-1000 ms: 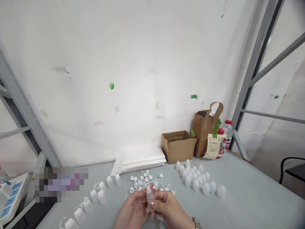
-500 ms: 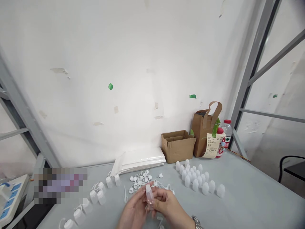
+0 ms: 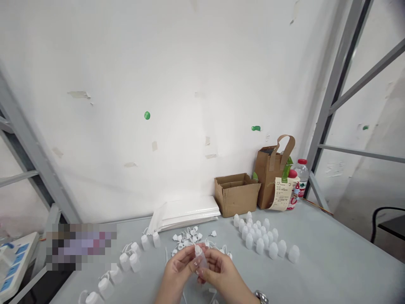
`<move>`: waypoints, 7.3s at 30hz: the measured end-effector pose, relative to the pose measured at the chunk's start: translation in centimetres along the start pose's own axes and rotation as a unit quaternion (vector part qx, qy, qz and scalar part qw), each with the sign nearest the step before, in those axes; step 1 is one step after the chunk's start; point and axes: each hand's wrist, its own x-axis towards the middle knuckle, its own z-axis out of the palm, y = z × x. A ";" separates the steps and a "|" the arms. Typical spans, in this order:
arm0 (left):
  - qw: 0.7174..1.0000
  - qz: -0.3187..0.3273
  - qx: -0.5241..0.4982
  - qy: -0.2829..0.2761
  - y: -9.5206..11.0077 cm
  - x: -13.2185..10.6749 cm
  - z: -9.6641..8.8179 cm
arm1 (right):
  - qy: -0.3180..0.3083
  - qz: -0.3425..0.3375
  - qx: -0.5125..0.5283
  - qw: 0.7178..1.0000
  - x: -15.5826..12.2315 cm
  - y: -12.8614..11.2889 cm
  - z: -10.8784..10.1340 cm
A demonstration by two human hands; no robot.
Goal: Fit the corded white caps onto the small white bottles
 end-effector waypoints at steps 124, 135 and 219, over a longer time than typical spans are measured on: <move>0.998 0.020 0.041 0.038 1.7 0.8 -1.3 | -0.036 0.059 -0.003 0.998 -0.3 -0.4 -1.0; 0.998 -0.012 0.028 0.060 1.8 0.4 -0.8 | 0.086 -0.121 -0.366 0.919 -1.1 0.9 -0.8; 0.995 0.040 0.073 0.049 1.0 1.0 -1.4 | -0.011 0.085 0.042 0.995 0.1 0.5 -1.0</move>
